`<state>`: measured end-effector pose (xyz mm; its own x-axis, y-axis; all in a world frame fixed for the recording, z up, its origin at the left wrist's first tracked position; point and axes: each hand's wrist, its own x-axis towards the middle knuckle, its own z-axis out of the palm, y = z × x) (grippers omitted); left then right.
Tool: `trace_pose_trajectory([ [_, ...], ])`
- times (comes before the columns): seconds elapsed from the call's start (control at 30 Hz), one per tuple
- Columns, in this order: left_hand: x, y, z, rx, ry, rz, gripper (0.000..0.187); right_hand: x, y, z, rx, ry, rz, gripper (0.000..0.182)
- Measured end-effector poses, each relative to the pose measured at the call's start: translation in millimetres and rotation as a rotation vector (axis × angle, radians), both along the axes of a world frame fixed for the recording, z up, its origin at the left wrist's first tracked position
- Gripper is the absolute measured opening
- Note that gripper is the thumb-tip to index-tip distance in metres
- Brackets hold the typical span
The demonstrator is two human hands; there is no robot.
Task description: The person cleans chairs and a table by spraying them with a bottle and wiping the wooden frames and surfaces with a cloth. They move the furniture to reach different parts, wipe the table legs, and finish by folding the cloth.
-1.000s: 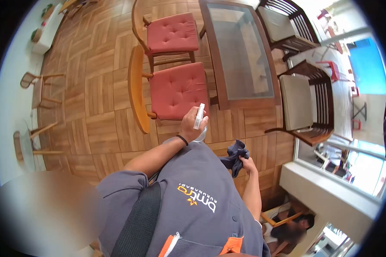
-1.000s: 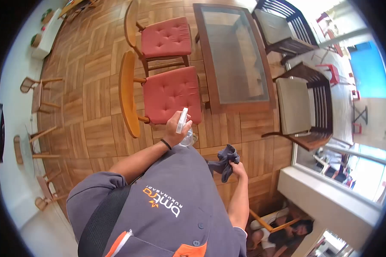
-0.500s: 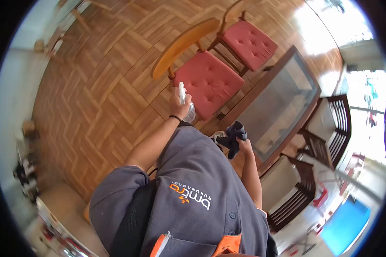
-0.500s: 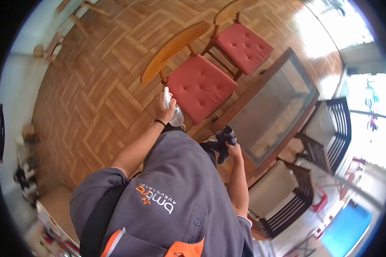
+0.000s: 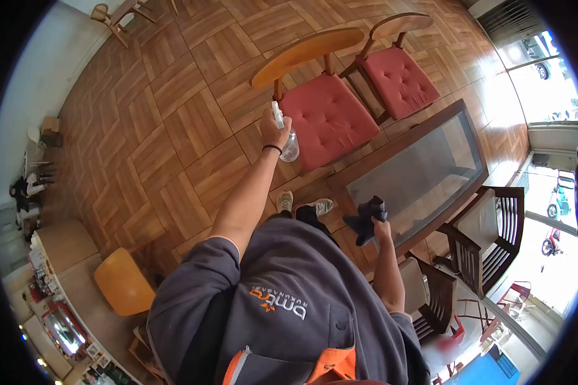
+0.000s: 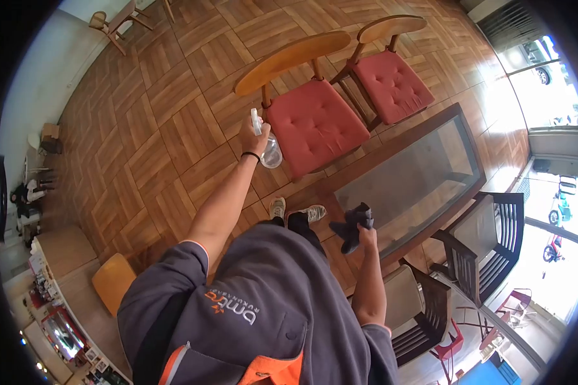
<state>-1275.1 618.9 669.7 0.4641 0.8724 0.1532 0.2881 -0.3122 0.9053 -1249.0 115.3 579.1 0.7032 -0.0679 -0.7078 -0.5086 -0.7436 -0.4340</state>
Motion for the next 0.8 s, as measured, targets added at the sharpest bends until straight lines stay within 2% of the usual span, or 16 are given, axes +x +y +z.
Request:
trace_pose_trajectory([
  [0.17, 21.8, 14.4, -25.0, -0.026, 0.02, -0.174, 0.027, -64.8, 22.3, 18.4, 0.214, -0.023, -0.112, 0.041],
  [0.27, 51.4, 8.3, -14.3, -0.04, -0.031, -0.256, 0.027, -86.0, 26.0, 23.8, 0.259, -0.084, -0.095, 0.037],
  [0.3, 64.5, 4.8, -13.9, 0.001, -0.077, -0.263, 0.028, -82.6, 27.3, 27.3, 0.248, -0.079, -0.09, 0.037],
  [0.4, 89.5, -11.7, 5.7, -0.136, -0.014, -0.341, 0.026, -74.2, 30.9, 35.1, 0.225, -0.068, -0.088, 0.038],
  [0.47, 108.4, -18.7, 0.6, -0.086, -0.048, -0.39, 0.025, -59.3, 36.7, 39.1, 0.205, -0.062, -0.085, 0.038],
  [0.57, 137.5, -33.3, 7.0, -0.086, -0.079, -0.432, 0.023, -35.6, 35.0, 24.1, 0.195, -0.078, -0.043, 0.04],
  [0.67, 161.7, -44.5, 11.6, -0.114, 0.011, -0.428, 0.021, -2.0, 33.1, 13.3, 0.142, -0.062, 0.047, 0.042],
  [0.8, 185.9, -58.1, 17.6, -0.075, 0.014, -0.454, 0.022, 50.2, 40.6, 40.0, 0.167, -0.054, 0.056, 0.04],
])
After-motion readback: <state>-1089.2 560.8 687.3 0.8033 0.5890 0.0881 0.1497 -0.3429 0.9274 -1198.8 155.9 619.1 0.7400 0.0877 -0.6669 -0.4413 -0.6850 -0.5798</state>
